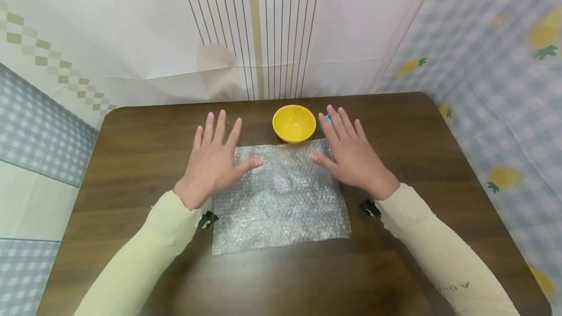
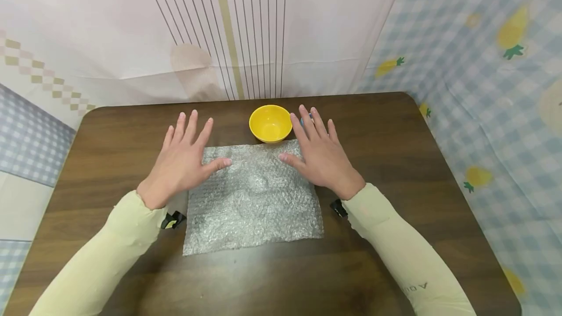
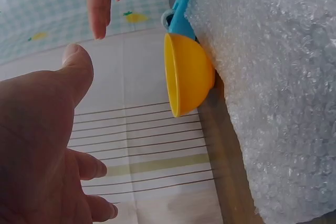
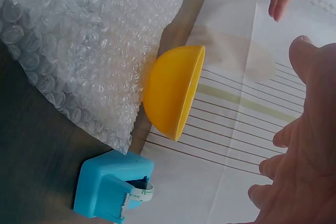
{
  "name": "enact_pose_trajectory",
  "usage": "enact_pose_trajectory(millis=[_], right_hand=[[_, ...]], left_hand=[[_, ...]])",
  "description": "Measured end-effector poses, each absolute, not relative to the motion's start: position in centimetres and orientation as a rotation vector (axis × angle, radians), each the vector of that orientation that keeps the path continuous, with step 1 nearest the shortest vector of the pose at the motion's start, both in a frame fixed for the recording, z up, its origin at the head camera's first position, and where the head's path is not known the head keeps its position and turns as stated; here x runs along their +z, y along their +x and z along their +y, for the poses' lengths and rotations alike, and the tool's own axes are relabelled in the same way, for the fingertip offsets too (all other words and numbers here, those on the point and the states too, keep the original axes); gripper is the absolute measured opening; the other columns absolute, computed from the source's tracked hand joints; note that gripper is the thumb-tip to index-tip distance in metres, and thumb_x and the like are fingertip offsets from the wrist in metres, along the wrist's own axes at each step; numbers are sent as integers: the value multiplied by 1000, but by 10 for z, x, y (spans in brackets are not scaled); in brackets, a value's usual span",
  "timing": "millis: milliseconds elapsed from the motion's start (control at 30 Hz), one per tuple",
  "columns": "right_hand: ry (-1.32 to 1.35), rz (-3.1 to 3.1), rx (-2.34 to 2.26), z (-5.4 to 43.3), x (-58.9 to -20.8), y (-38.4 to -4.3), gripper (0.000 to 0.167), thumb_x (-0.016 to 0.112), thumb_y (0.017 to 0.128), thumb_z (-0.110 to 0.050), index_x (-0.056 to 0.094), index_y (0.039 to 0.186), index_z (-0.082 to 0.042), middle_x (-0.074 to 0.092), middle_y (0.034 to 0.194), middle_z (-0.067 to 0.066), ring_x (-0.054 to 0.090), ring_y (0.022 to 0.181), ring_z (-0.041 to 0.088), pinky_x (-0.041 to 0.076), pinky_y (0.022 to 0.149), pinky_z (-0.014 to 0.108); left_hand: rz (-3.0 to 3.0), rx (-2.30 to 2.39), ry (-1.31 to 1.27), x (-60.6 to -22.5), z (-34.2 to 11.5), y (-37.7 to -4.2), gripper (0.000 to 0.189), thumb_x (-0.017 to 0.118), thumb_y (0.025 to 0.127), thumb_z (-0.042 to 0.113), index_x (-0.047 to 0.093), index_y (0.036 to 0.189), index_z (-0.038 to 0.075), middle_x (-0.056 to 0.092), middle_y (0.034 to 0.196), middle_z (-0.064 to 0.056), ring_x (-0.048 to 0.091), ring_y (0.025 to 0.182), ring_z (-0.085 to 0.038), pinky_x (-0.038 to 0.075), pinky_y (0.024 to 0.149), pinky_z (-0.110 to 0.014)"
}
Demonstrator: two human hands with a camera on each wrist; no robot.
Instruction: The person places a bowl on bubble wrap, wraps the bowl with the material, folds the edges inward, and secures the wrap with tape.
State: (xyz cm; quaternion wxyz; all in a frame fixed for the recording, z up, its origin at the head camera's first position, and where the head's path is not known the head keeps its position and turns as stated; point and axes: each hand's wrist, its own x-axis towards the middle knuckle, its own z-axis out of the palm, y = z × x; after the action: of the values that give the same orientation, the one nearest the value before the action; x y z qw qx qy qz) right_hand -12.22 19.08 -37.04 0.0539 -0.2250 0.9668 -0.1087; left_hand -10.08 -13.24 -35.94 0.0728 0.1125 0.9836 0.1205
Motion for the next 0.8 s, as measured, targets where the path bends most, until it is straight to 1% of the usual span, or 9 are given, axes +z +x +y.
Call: enact_pose_trajectory(millis=[267,467,600,667,800], right_hand=[[-693,2930,-318,189,-376,-118,99,48,101,-67,-4,168,-16,-14,176,6,-9,165,34,4,129,69],[-692,2945,-314,186,-381,-116,100,50,101,-67,-3,168,-16,-12,177,8,-7,165,35,6,129,69],[-692,2949,-299,185,-384,-114,100,50,101,-67,-4,168,-16,-14,177,6,-4,165,36,7,129,68],[-688,2944,-295,184,-384,-113,100,50,101,-67,-4,168,-16,-16,176,5,-5,165,36,6,129,68],[-680,2943,-291,181,-387,-112,100,49,101,-68,-3,168,-16,-14,177,6,-7,165,35,7,129,69]], left_hand=[[2918,373,339,-368,-131,-95,108,54,92,79,12,169,16,-6,176,-20,-10,163,-43,2,131,-63],[2885,347,333,-374,-130,-90,109,54,92,78,10,169,15,-8,176,-19,-10,163,-42,1,132,-61],[2885,345,347,-379,-130,-87,110,55,92,77,11,169,13,-8,176,-19,-9,164,-42,2,132,-61],[2888,344,353,-382,-129,-86,110,55,91,78,12,169,13,-6,176,-19,-8,164,-42,3,132,-61],[2900,343,363,-386,-129,-82,110,57,91,78,15,168,12,-4,176,-21,-5,164,-43,5,132,-62]])
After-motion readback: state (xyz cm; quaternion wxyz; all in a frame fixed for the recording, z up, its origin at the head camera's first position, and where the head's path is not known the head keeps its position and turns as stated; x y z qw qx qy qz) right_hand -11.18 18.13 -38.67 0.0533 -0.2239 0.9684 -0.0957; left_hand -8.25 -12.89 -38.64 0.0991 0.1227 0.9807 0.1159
